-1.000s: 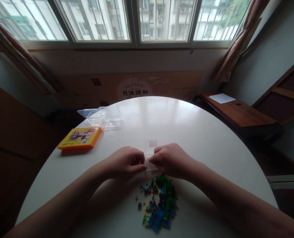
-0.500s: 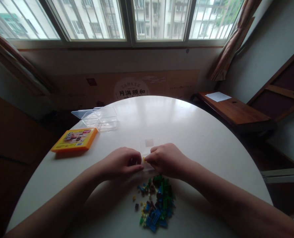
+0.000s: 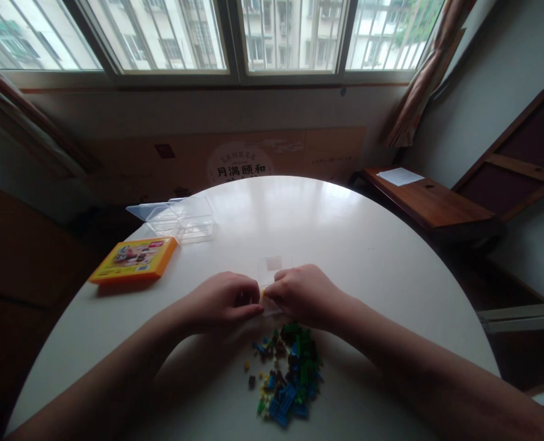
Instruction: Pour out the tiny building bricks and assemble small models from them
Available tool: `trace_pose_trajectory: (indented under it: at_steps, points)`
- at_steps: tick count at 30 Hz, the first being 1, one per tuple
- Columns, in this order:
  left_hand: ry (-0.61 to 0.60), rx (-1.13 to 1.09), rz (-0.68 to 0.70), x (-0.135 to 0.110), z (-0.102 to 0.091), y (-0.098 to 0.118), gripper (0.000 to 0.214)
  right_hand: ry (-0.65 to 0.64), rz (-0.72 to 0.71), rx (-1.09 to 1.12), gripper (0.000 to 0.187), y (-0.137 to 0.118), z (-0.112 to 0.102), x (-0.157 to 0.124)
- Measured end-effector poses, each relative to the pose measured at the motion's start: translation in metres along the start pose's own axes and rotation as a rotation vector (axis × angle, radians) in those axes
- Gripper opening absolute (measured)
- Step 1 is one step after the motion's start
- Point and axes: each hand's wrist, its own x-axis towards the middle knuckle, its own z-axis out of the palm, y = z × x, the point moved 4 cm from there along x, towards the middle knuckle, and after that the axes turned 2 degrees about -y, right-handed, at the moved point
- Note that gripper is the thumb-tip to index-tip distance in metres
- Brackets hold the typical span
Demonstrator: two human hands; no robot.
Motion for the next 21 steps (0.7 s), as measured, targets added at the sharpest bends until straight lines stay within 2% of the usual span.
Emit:
trace_pose_trajectory:
  at_steps: [21]
  points:
    - [-0.010,-0.006,-0.015,-0.0002,0.0002,-0.0021,0.021,-0.036,0.085,0.001,0.019,-0.0025,-0.0003,0.0027]
